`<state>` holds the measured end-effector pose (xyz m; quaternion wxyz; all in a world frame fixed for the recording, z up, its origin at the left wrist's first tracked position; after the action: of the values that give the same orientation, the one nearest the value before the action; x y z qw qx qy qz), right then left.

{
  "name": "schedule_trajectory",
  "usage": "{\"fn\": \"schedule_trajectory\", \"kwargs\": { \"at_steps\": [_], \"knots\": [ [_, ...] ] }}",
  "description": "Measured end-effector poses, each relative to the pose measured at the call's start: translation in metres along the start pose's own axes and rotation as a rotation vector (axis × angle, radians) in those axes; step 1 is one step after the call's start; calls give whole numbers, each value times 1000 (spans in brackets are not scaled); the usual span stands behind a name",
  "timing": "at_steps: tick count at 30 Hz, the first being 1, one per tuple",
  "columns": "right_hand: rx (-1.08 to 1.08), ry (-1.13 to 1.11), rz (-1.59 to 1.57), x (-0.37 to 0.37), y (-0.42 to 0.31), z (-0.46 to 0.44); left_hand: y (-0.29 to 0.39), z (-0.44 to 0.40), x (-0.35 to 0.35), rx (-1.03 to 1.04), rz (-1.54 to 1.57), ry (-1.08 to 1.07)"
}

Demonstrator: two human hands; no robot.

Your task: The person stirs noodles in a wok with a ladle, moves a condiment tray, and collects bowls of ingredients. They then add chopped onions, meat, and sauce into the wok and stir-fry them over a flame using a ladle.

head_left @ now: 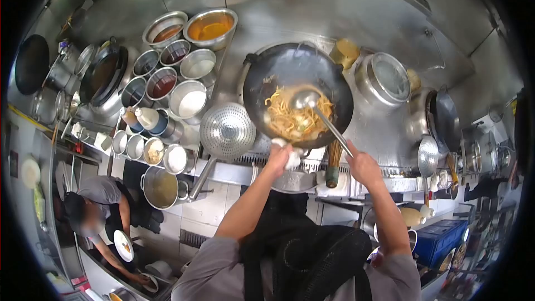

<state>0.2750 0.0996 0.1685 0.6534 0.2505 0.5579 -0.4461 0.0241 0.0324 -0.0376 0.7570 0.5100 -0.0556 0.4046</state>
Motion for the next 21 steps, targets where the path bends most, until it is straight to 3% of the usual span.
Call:
{"fn": "schedule_trajectory", "kwargs": {
  "at_steps": [5,7,9,11,13,15,17,18,20,21],
  "knots": [
    [-69,-45,-48,16,-13,19,3,24,-3,-81,-10,24],
    [-53,-59,6,-14,14,40,24,87,6,-64,25,-10],
    [-30,-56,86,-27,32,48,28,92,11,123,-49,-5],
    [25,-53,107,-14,11,35,-3,72,-1,-96,-96,4],
    [-28,-16,-14,27,1,11,-25,48,-11,-120,-82,71],
    [-54,-3,-24,25,6,25,-23,43,-12,-36,-104,87],
    [-105,-35,37,-9,27,52,10,108,4,-38,-83,-25],
    [-59,-76,54,-30,30,61,7,113,0,81,-110,-20],
    [-48,-30,45,-22,28,46,-15,107,-12,37,-123,20],
    [-38,21,38,-11,24,40,-24,91,-12,-114,-115,43]
  ]
}}
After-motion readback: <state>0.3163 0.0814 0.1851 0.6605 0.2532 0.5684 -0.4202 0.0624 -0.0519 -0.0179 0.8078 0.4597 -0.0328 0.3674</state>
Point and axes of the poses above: each hand's wrist, its own z-axis away from the middle knuckle, its own x-axis out of the palm, y = z × x, the point moved 5 cm from there along -z, towards the middle knuckle, and after that the axes turned 1 degree about y, right-handed, at the moved point
